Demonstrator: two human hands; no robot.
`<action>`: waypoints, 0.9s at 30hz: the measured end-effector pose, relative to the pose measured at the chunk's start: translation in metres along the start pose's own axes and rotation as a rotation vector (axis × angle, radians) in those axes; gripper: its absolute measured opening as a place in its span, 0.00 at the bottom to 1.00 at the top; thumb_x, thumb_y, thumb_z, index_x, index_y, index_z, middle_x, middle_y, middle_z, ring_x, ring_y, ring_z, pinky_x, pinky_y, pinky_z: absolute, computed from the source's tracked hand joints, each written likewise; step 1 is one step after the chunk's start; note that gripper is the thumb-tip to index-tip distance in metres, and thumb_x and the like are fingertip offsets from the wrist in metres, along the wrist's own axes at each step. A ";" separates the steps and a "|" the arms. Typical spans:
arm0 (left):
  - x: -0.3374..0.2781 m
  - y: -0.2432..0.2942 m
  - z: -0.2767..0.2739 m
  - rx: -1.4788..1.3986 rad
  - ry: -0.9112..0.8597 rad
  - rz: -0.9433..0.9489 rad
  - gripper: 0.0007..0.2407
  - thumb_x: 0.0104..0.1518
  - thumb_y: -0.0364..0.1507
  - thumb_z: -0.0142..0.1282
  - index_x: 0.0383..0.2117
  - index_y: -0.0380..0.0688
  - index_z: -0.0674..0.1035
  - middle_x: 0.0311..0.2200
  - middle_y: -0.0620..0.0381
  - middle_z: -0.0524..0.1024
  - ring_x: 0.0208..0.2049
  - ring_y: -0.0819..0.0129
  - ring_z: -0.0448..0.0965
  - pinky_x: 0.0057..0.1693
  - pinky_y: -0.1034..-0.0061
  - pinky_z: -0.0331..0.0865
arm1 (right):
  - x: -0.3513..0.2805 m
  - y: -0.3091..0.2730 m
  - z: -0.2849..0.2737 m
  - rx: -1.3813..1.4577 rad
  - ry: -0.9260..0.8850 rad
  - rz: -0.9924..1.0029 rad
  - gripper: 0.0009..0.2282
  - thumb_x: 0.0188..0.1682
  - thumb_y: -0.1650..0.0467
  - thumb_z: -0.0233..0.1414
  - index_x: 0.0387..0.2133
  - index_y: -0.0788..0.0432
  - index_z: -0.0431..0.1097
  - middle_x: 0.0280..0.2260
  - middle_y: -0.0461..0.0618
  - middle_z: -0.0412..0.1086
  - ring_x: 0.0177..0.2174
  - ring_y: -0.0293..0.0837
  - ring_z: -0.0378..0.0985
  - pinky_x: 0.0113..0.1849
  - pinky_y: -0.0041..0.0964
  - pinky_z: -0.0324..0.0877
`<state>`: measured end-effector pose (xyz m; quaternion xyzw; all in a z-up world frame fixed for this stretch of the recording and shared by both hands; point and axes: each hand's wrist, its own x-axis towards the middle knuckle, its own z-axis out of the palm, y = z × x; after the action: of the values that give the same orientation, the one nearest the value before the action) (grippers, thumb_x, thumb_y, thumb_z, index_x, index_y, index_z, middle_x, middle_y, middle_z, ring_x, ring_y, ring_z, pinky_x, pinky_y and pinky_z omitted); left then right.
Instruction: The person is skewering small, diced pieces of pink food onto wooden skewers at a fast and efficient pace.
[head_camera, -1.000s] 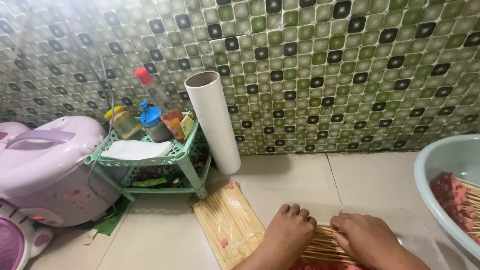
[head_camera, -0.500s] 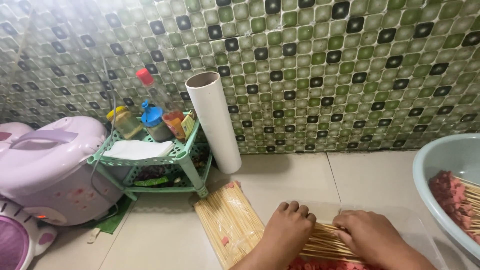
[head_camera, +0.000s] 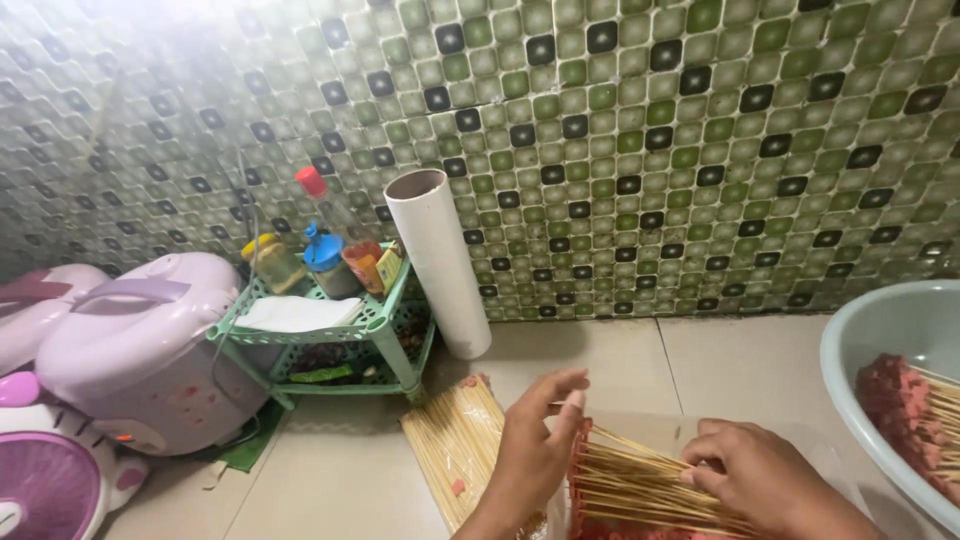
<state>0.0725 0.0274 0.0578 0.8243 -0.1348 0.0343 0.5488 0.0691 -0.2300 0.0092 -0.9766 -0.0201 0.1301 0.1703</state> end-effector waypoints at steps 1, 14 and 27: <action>-0.001 0.002 -0.001 0.004 0.006 0.003 0.13 0.63 0.28 0.49 0.53 0.49 0.79 0.51 0.58 0.80 0.50 0.68 0.80 0.56 0.75 0.78 | 0.000 0.002 0.000 0.000 0.003 -0.007 0.06 0.47 0.56 0.58 0.25 0.34 0.82 0.29 0.28 0.72 0.33 0.31 0.79 0.39 0.26 0.67; -0.005 0.046 0.032 -0.343 -0.050 0.019 0.25 0.63 0.47 0.32 0.61 0.51 0.71 0.60 0.55 0.75 0.62 0.67 0.73 0.61 0.68 0.67 | -0.043 -0.002 -0.064 0.147 -0.037 0.003 0.06 0.47 0.58 0.62 0.24 0.38 0.85 0.20 0.26 0.80 0.25 0.24 0.73 0.34 0.18 0.66; 0.037 0.154 0.162 -0.706 -0.200 0.320 0.19 0.68 0.40 0.37 0.57 0.45 0.74 0.50 0.53 0.77 0.53 0.65 0.77 0.57 0.71 0.70 | -0.115 0.146 -0.117 0.702 0.694 0.174 0.08 0.41 0.76 0.68 0.28 0.72 0.92 0.20 0.59 0.85 0.26 0.44 0.75 0.30 0.38 0.69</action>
<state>0.0531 -0.1829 0.1393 0.5528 -0.3180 -0.0095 0.7702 -0.0126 -0.4156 0.0944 -0.8441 0.1641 -0.1899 0.4738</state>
